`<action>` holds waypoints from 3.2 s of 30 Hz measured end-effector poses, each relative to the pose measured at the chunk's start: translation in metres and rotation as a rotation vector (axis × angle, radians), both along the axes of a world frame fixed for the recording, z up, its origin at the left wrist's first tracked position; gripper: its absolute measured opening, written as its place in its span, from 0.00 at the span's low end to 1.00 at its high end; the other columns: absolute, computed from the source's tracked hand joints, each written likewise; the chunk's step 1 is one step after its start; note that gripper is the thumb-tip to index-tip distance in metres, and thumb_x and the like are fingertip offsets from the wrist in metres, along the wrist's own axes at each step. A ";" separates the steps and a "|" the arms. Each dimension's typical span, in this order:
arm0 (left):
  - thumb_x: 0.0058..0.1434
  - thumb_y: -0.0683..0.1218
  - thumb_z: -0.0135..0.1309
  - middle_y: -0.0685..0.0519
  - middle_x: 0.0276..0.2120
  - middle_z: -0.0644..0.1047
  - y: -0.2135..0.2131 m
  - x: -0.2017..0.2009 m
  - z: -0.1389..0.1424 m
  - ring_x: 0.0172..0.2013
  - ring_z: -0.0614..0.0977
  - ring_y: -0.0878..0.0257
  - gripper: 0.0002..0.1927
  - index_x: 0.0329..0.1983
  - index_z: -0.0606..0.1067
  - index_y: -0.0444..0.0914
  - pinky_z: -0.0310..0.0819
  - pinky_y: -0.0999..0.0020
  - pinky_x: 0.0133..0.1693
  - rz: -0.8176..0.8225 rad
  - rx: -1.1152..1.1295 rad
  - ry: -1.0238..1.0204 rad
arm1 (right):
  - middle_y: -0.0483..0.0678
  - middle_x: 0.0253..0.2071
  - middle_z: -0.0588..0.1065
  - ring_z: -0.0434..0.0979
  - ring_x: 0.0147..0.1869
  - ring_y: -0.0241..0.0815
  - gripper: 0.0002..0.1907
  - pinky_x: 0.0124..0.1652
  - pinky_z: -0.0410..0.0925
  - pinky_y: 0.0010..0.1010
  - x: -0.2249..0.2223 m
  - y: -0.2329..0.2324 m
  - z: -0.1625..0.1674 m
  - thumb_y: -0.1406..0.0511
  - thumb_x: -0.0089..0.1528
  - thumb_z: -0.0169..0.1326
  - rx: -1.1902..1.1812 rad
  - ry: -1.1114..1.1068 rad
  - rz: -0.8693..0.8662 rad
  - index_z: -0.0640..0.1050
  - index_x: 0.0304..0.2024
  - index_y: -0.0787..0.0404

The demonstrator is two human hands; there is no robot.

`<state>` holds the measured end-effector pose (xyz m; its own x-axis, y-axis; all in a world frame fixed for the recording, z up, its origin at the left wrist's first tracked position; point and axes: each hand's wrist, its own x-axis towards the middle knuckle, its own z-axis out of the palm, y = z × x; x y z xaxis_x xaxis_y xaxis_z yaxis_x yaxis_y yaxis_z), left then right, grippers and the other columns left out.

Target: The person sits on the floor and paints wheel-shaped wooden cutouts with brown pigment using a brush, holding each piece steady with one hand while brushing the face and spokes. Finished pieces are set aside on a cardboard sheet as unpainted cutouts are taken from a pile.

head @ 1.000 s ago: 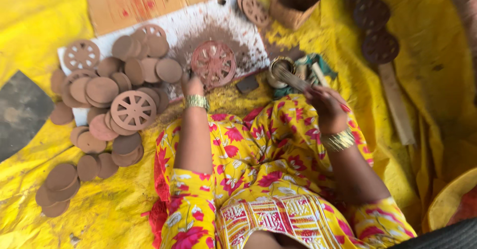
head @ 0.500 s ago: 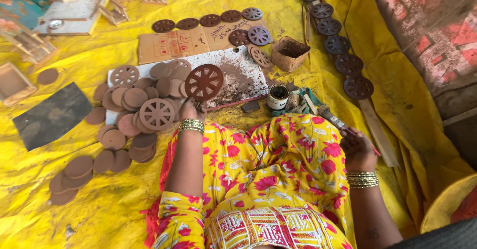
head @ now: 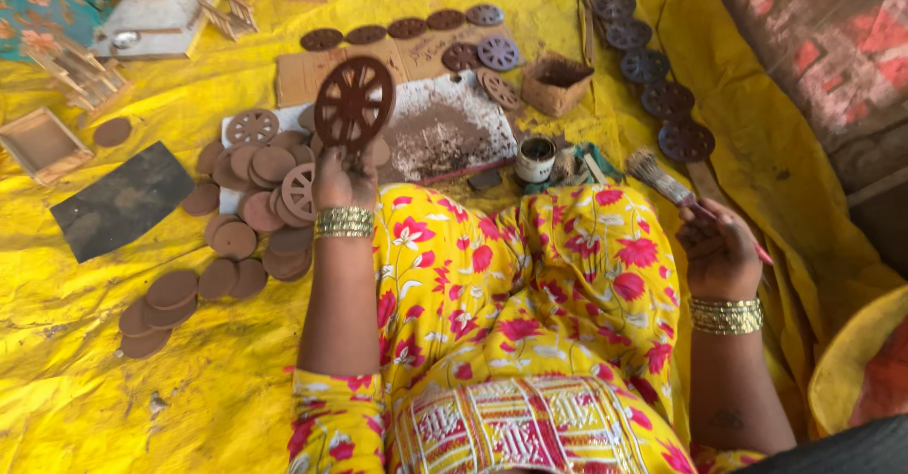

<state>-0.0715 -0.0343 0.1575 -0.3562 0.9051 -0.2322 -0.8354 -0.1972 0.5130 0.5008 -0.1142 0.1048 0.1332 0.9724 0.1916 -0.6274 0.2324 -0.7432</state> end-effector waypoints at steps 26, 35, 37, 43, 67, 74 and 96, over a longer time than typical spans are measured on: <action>0.59 0.41 0.55 0.44 0.39 0.79 0.069 0.033 -0.148 0.32 0.81 0.52 0.16 0.50 0.72 0.35 0.74 0.62 0.29 0.110 -0.363 0.605 | 0.56 0.52 0.79 0.79 0.54 0.46 0.16 0.54 0.71 0.35 -0.123 0.048 -0.040 0.68 0.67 0.47 -0.233 -0.330 0.084 0.77 0.54 0.70; 0.54 0.42 0.60 0.38 0.43 0.81 0.041 0.056 -0.192 0.44 0.82 0.39 0.20 0.50 0.74 0.34 0.76 0.47 0.45 0.243 -0.453 1.634 | 0.50 0.45 0.78 0.73 0.46 0.37 0.13 0.46 0.66 0.31 -0.211 0.099 -0.045 0.68 0.70 0.52 -0.147 -0.675 0.279 0.80 0.54 0.66; 0.56 0.42 0.56 0.39 0.42 0.82 0.039 0.052 -0.187 0.45 0.83 0.39 0.18 0.50 0.74 0.36 0.76 0.47 0.45 0.141 -0.476 1.671 | 0.53 0.37 0.76 0.64 0.33 0.42 0.14 0.35 0.58 0.35 -0.232 0.120 -0.056 0.67 0.73 0.51 -0.307 -0.638 0.351 0.81 0.57 0.68; 0.56 0.43 0.56 0.38 0.46 0.81 0.024 0.049 -0.174 0.49 0.80 0.37 0.23 0.56 0.73 0.40 0.73 0.45 0.50 -0.039 -0.537 1.781 | 0.51 0.41 0.83 0.84 0.42 0.39 0.16 0.44 0.75 0.31 -0.273 0.127 -0.094 0.61 0.71 0.47 -0.384 -0.252 0.344 0.81 0.46 0.67; 0.56 0.42 0.62 0.45 0.42 0.78 0.012 0.065 -0.165 0.44 0.80 0.45 0.16 0.49 0.83 0.40 0.74 0.52 0.48 0.101 -0.369 1.936 | 0.58 0.45 0.80 0.82 0.47 0.55 0.16 0.48 0.74 0.40 -0.266 0.087 -0.037 0.69 0.63 0.58 0.338 -1.179 0.181 0.79 0.55 0.63; 0.57 0.42 0.62 0.45 0.43 0.79 0.019 0.063 -0.179 0.45 0.80 0.46 0.14 0.47 0.83 0.40 0.74 0.53 0.49 0.112 -0.372 1.894 | 0.57 0.45 0.80 0.83 0.46 0.50 0.14 0.47 0.75 0.37 -0.260 0.101 -0.058 0.68 0.65 0.55 0.122 -1.097 0.091 0.80 0.52 0.65; 0.49 0.44 0.65 0.54 0.47 0.79 0.011 0.072 -0.126 0.59 0.71 0.48 0.18 0.45 0.84 0.47 0.61 0.44 0.59 0.037 -0.529 2.113 | 0.58 0.45 0.80 0.82 0.47 0.54 0.14 0.50 0.73 0.39 -0.267 0.088 -0.029 0.70 0.63 0.57 0.392 -1.044 0.246 0.78 0.51 0.67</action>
<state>0.0007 -0.0236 0.0313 -0.3606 0.8954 0.2614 0.8805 0.2343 0.4121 0.2338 -0.0266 0.0762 -0.4552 0.7989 0.3932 0.1940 0.5200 -0.8319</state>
